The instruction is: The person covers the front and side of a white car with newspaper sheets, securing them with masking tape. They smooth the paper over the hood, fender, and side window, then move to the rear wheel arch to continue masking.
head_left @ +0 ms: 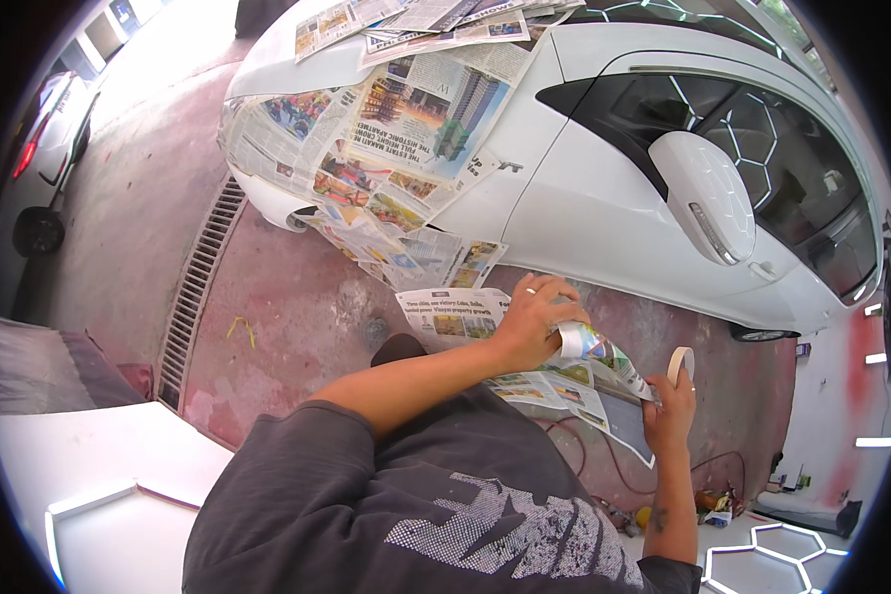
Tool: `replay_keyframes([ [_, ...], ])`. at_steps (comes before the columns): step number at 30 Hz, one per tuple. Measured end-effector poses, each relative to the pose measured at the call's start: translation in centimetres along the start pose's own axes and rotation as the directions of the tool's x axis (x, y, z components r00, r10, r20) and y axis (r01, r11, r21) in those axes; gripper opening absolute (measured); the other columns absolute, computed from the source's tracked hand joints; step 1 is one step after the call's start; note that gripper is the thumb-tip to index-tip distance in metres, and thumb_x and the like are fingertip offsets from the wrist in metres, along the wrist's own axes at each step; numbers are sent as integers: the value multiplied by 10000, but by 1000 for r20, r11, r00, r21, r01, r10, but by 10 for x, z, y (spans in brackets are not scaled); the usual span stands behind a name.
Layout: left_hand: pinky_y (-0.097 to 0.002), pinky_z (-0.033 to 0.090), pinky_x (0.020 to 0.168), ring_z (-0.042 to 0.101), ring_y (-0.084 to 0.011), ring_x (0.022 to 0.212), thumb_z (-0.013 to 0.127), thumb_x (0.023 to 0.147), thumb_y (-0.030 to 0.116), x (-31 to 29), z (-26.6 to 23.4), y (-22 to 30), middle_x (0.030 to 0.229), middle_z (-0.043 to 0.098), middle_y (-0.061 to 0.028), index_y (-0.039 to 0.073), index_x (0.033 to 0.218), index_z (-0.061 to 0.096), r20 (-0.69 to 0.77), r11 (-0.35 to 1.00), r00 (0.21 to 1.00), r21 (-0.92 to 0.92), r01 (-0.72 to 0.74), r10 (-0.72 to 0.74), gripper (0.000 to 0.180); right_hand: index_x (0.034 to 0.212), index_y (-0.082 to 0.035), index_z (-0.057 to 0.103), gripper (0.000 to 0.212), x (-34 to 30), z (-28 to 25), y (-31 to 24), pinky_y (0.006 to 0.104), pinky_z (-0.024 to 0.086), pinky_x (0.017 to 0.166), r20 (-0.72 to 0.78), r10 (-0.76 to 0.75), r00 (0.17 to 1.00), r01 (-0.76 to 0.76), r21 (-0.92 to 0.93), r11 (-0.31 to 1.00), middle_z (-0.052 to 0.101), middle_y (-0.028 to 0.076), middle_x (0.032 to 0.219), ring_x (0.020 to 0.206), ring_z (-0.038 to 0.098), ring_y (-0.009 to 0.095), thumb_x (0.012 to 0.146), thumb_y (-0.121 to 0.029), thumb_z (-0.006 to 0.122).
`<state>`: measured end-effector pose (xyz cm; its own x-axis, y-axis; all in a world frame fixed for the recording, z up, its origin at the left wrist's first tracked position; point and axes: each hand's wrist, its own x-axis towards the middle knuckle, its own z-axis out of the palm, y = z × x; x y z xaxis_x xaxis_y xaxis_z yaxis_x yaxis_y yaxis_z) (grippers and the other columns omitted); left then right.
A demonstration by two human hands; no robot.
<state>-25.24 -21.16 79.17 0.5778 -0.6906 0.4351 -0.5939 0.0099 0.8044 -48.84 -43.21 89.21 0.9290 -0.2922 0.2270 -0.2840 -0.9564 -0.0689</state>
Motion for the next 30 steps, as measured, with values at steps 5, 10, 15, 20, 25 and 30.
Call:
replay_keyframes([
  [5,-633,270,1280,462,-402,1527,838,888,88,7,-12,-31,1433,626,-95,248,1209,815,-2,988,994,109,109,-110,359,1048,-117,784,251,47,14,11,514,491,772,75,-32,997,33,-8,999,588,151,978,918,627,399,816,-22,766],
  [10,-536,415,1193,555,-407,1413,843,907,167,-3,-15,-106,1365,670,-142,159,1250,799,-210,935,914,4,355,-346,346,1115,-139,807,328,82,29,26,515,526,712,109,-81,991,87,-57,995,622,121,905,816,668,373,814,-24,746],
  [15,-481,551,984,711,-299,1115,758,1001,266,-32,6,-273,1215,739,-174,43,1174,753,-100,468,457,-210,859,-884,282,1148,-157,822,357,112,43,52,512,559,692,238,34,971,16,-206,979,686,111,930,780,711,385,804,-78,764],
  [20,-583,542,1051,703,-394,1242,610,1109,430,13,80,-373,1417,695,-232,50,1386,600,406,-338,-33,-710,618,-913,471,1177,-156,833,348,157,54,52,508,560,686,297,107,949,-12,-304,953,696,121,917,766,715,386,840,-94,773],
  [25,-692,437,1191,597,-533,1393,432,1166,468,49,151,-413,1578,543,-336,83,1687,263,552,-534,-154,-833,-145,-819,669,1190,-133,839,337,185,70,46,500,559,665,318,127,940,-40,-265,963,730,136,930,752,724,392,861,-86,785],
  [30,-749,373,1213,519,-495,1474,408,1170,379,43,196,-464,1629,480,-280,95,1682,280,609,-512,-77,-721,-467,-789,599,1172,-116,842,307,208,95,66,482,558,656,340,84,937,-22,-183,983,723,141,908,727,720,373,873,-69,794],
])
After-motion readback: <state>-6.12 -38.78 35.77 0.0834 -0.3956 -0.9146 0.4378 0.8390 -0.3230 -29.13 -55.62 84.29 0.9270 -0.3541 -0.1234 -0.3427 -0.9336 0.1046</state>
